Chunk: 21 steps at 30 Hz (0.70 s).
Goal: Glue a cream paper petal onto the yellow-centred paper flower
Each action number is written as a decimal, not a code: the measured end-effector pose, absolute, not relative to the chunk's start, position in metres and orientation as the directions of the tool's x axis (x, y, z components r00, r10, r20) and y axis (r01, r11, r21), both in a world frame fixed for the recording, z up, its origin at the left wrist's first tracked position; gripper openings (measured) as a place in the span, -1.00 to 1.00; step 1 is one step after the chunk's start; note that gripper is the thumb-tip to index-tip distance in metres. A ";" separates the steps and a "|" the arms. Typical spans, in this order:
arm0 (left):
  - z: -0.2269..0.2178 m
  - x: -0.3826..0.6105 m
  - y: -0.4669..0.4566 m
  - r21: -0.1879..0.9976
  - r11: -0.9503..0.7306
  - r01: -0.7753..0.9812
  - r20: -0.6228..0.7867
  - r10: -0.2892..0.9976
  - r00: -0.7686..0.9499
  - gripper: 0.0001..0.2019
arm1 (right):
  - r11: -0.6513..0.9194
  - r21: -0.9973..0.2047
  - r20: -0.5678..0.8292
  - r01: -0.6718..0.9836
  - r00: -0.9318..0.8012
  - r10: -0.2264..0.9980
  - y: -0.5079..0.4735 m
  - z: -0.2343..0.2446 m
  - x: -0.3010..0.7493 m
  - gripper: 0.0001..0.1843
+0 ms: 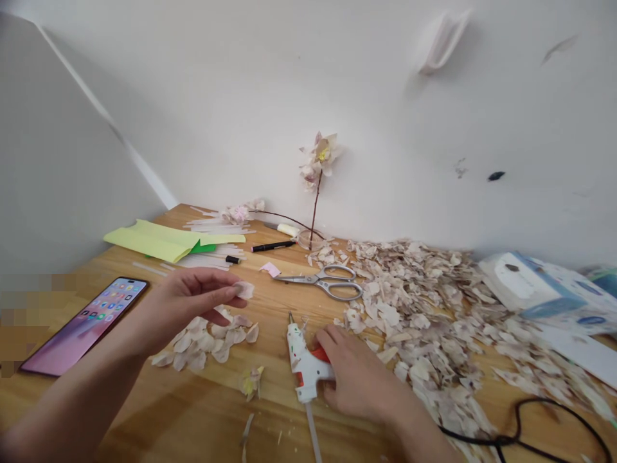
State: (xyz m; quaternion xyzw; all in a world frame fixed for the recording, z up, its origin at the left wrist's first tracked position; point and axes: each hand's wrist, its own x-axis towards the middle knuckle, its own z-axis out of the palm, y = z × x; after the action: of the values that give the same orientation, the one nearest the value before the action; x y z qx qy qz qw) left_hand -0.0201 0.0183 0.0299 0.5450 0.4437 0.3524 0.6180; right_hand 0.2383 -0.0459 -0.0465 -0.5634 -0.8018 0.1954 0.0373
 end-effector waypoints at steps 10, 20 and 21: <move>0.030 -0.019 0.016 0.987 0.153 0.051 -0.161 0.920 0.358 -0.86 | 0.396 -0.485 0.039 0.780 -0.433 0.901 -0.053 -0.050 0.176 -0.71; 0.029 -0.017 0.015 0.984 0.167 0.057 -0.176 0.913 0.368 -0.84 | 0.415 -0.415 0.008 0.810 -0.453 0.891 -0.048 -0.067 0.156 -0.83; 0.029 -0.017 0.015 0.984 0.166 0.061 -0.176 0.915 0.362 -0.84 | 0.387 -0.468 0.022 0.795 -0.428 0.904 -0.048 -0.065 0.158 -0.80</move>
State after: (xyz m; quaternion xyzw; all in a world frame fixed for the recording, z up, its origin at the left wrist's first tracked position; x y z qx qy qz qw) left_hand -0.0170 0.0151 0.0294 0.5460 0.4469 0.3451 0.6189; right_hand 0.1579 -0.0484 -0.0652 -0.5170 -0.8213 0.1981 0.1378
